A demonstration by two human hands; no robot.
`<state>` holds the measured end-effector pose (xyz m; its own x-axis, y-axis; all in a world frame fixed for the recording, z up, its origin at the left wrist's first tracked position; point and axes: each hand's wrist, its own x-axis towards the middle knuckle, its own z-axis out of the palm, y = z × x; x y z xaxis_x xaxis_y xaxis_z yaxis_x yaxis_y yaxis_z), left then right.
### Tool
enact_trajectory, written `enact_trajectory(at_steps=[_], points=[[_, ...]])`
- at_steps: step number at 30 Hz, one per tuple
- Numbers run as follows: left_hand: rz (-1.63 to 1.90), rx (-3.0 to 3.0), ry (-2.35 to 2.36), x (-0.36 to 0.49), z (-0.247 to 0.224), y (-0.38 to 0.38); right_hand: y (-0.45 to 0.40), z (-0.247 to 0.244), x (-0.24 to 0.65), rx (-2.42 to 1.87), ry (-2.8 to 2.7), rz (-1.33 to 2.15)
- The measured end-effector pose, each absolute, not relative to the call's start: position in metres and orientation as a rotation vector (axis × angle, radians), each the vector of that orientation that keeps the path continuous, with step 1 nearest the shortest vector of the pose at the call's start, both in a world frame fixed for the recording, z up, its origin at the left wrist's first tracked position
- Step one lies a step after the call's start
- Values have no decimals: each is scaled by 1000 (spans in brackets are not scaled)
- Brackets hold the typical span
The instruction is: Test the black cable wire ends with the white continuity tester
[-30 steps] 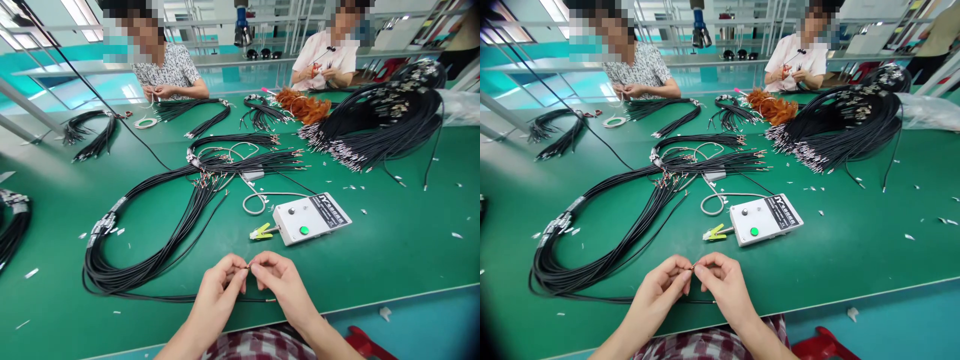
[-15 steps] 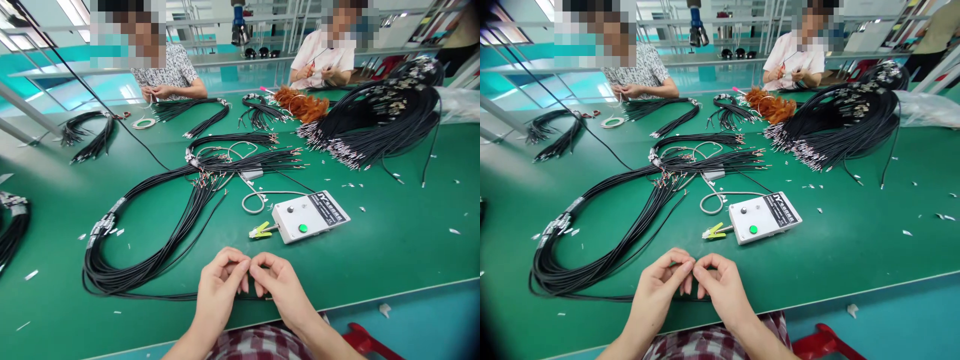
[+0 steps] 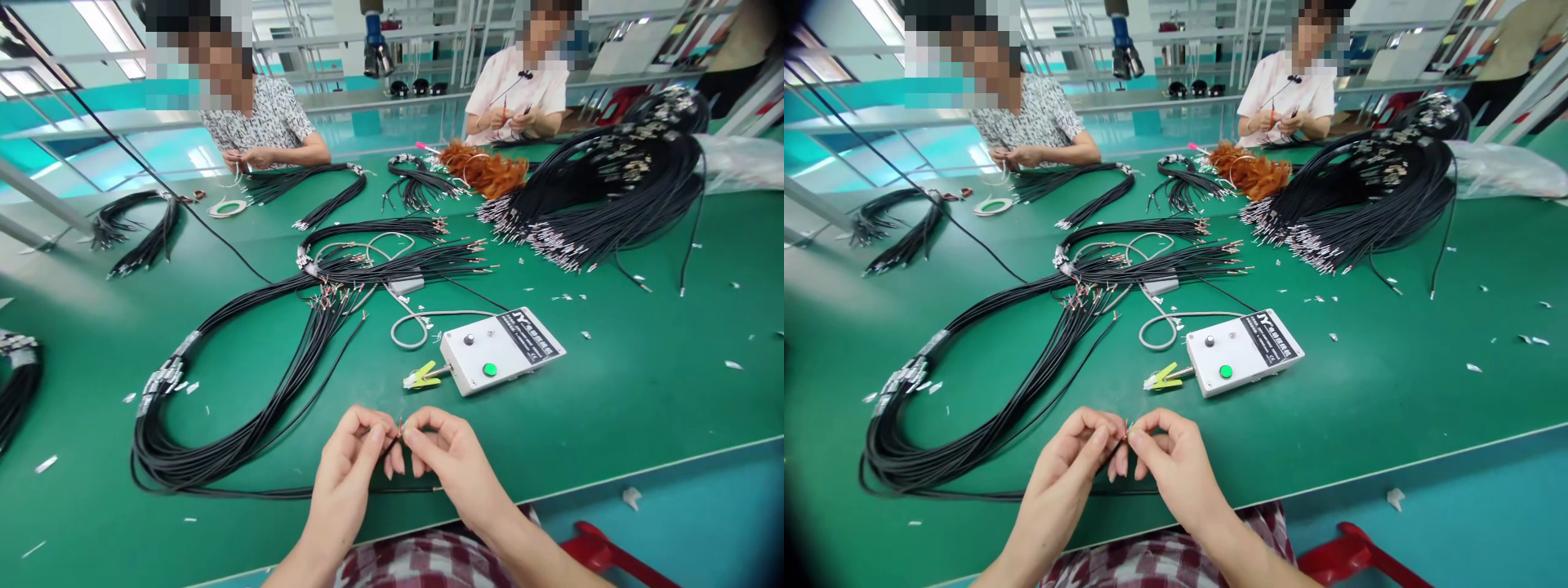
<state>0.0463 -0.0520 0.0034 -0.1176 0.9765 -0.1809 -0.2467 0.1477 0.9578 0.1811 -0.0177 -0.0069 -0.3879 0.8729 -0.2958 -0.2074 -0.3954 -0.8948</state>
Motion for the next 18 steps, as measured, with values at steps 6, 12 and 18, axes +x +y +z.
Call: enact_trajectory(at_steps=[6,12,18], points=[[1123,895,1253,48,8,-44,-17,-9,182,-1063,-1101,1846],[1087,936,1332,52,1,-46,-16,-13,189,-1093,-1329,1675],[1110,1309,1559,53,-4,-50,-13,-15,202,-1148,-1652,1387]])
